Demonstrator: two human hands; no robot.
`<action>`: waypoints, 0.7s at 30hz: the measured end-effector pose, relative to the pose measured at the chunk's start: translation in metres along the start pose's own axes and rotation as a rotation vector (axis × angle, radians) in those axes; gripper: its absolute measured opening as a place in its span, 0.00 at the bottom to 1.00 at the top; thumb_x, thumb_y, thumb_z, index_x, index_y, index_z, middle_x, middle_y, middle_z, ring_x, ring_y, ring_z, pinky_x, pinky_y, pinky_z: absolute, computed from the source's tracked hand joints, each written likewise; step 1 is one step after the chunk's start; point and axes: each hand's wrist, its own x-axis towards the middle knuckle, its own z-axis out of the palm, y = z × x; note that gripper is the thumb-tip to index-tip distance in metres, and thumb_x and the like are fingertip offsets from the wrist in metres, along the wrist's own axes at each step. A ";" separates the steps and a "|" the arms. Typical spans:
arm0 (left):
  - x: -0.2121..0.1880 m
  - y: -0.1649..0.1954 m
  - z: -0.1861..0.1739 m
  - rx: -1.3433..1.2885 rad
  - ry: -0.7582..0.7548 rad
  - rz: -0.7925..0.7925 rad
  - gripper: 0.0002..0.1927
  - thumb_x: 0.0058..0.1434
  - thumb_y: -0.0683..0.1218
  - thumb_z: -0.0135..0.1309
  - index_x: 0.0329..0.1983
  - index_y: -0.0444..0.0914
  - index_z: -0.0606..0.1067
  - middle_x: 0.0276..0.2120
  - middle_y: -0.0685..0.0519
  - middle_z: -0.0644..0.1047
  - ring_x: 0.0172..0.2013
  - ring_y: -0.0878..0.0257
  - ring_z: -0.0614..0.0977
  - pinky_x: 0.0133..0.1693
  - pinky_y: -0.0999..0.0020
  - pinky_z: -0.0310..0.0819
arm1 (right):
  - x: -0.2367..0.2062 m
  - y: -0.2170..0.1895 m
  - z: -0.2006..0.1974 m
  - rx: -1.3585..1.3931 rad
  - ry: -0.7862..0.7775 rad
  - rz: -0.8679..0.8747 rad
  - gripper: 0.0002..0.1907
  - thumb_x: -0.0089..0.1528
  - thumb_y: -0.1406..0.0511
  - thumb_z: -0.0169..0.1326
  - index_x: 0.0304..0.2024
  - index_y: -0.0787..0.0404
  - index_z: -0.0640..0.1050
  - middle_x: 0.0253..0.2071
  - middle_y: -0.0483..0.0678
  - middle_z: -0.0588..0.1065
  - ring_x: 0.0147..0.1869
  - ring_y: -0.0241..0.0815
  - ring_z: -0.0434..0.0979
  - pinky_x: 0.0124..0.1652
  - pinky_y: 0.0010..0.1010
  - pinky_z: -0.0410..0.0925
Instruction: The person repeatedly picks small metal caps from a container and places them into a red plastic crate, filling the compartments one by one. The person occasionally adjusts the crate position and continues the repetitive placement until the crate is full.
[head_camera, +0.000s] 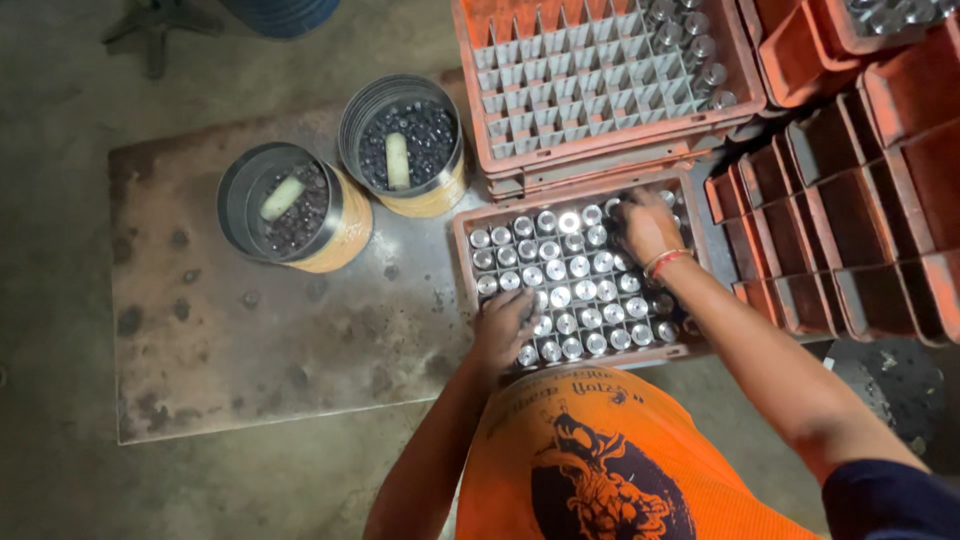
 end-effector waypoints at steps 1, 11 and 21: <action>0.003 0.001 0.004 0.013 0.075 -0.031 0.09 0.71 0.45 0.50 0.39 0.34 0.74 0.28 0.52 0.74 0.23 0.69 0.71 0.21 0.79 0.58 | 0.000 -0.001 0.004 -0.022 0.025 -0.022 0.11 0.66 0.69 0.50 0.46 0.71 0.79 0.49 0.66 0.74 0.52 0.66 0.73 0.54 0.48 0.67; 0.020 0.003 -0.003 0.110 0.087 0.093 0.10 0.68 0.45 0.54 0.43 0.31 0.77 0.30 0.52 0.76 0.26 0.67 0.72 0.21 0.78 0.58 | -0.019 -0.013 0.013 0.000 0.187 0.028 0.10 0.66 0.66 0.53 0.46 0.61 0.83 0.53 0.52 0.79 0.61 0.52 0.77 0.63 0.47 0.66; 0.011 -0.023 -0.002 0.311 0.089 -0.041 0.11 0.68 0.51 0.55 0.40 0.37 0.78 0.28 0.58 0.75 0.25 0.72 0.71 0.24 0.78 0.63 | -0.097 -0.100 0.001 0.622 -0.218 0.051 0.13 0.56 0.60 0.66 0.41 0.58 0.84 0.34 0.49 0.84 0.35 0.41 0.86 0.39 0.28 0.75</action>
